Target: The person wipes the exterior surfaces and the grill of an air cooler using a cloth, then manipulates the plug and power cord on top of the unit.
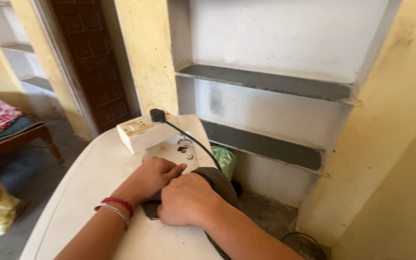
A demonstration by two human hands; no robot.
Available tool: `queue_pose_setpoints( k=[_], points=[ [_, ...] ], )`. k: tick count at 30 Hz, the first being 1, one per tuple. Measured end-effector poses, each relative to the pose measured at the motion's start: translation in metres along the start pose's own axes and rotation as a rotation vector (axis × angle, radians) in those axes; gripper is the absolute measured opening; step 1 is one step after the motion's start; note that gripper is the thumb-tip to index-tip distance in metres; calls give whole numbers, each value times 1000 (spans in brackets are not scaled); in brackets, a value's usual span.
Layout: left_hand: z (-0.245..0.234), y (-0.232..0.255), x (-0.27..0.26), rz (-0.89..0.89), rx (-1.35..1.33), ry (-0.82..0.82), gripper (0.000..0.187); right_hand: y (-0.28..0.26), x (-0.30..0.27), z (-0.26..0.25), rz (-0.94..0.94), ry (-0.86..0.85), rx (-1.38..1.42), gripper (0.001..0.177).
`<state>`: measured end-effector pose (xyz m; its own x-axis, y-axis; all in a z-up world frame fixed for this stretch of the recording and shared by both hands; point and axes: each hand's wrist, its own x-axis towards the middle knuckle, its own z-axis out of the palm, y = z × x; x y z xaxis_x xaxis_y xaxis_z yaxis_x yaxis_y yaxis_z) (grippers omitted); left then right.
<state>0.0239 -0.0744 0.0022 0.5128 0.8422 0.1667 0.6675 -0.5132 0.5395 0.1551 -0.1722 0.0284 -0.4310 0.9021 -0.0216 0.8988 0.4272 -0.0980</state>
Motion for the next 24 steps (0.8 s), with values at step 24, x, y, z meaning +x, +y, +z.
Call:
queue_pose_setpoints(
  k=[24],
  points=[
    [-5, 6, -6, -220, -110, -162, 64, 15, -21, 15, -88, 191, -3, 44]
  ],
)
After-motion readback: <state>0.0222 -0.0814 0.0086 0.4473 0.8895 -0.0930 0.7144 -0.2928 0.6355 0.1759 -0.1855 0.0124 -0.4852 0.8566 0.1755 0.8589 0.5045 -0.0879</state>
